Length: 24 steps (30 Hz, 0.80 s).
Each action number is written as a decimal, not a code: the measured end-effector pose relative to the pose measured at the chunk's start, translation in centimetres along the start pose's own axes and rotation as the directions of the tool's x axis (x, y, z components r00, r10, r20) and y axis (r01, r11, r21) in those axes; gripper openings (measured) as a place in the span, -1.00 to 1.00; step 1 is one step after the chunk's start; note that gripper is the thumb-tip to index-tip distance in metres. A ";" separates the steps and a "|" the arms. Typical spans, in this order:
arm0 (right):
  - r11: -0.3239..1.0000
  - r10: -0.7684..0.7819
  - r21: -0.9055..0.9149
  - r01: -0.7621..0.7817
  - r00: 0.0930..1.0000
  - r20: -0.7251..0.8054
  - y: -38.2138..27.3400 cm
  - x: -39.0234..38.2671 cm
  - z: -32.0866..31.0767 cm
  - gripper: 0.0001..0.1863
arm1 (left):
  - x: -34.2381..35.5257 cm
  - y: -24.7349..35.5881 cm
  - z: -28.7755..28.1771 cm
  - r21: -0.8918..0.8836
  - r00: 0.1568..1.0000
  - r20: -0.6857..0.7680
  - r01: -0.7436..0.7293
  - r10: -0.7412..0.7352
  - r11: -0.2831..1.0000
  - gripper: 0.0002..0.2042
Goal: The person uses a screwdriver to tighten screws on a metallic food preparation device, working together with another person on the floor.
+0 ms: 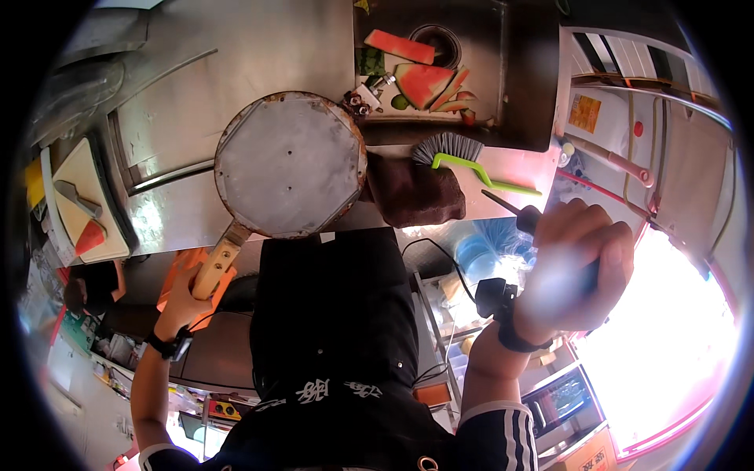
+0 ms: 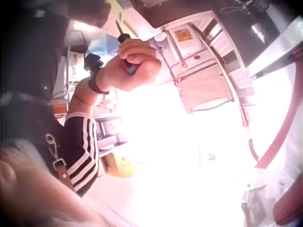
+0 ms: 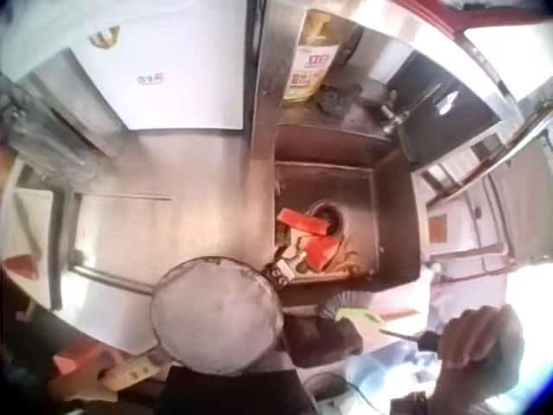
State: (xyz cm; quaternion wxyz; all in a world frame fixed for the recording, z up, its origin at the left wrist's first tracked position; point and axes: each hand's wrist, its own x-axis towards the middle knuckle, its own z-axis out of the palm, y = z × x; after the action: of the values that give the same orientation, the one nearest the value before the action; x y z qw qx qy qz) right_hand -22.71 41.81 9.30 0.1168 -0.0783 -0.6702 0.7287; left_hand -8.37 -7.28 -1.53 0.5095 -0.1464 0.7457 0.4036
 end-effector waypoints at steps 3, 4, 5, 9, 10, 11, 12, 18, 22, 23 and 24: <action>0.997 -0.024 0.076 0.019 0.997 0.073 -0.6 -1.2 -1.6 -0.73 | -4.9 6.7 0.2 0.001 0.976 -0.216 -0.010 0.010 1.000 -0.57; 0.997 -0.042 0.071 0.038 0.997 0.063 -1.2 -2.0 -1.7 -0.73 | -5.4 8.0 0.5 0.026 0.958 -0.281 -0.050 0.055 0.998 -0.57; 0.999 -0.038 0.039 0.038 0.999 0.000 -1.6 -2.6 -2.0 -0.71 | -6.1 9.1 0.4 0.044 0.956 -0.285 -0.053 0.063 0.998 -0.57; 0.988 -0.077 -0.150 0.046 0.976 -0.204 -2.2 -4.9 -2.2 -0.70 | -8.1 12.7 0.1 0.506 0.722 -0.653 0.191 0.228 0.841 -0.56; 0.967 -0.085 -0.252 0.025 0.969 -0.233 -2.3 -5.3 -2.4 -0.71 | -8.5 13.5 0.2 0.580 0.600 -0.739 0.333 0.308 0.743 -0.57; 0.980 -0.061 -0.201 0.010 0.966 -0.250 -2.3 -5.8 -2.8 -0.71 | -8.4 14.1 0.6 0.621 0.480 -0.765 0.369 0.430 0.692 -0.54; 0.982 -0.059 -0.188 0.010 0.964 -0.260 -2.4 -6.1 -3.0 -0.71 | -8.3 14.5 0.6 0.628 0.477 -0.761 0.375 0.440 0.682 -0.54; 0.969 -0.055 -0.249 0.001 0.976 -0.209 -1.9 -6.9 -3.4 -0.70 | -8.8 15.5 0.6 0.556 0.359 -0.831 0.531 0.424 0.640 -0.50; 0.976 -0.008 -0.214 -0.036 0.979 -0.203 -1.6 -6.4 -3.0 -0.69 | -9.5 14.8 1.0 0.423 0.690 -0.699 0.187 0.188 0.887 -0.62; 0.993 0.009 -0.115 -0.034 0.977 -0.211 -1.6 -6.1 -2.6 -0.70 | -9.6 14.2 1.2 0.422 0.686 -0.703 0.189 0.188 0.887 -0.62; 0.999 0.027 -0.015 -0.031 0.976 -0.215 -1.5 -5.8 -2.2 -0.71 | -9.4 13.3 1.5 0.338 0.785 -0.607 0.117 0.121 0.934 -0.54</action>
State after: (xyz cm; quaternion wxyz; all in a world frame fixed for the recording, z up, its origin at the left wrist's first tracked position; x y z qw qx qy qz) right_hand -16.41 42.40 10.37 0.1774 -0.1674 -0.6591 0.7114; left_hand -11.61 0.45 12.53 0.2542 -0.1744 0.9319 0.1910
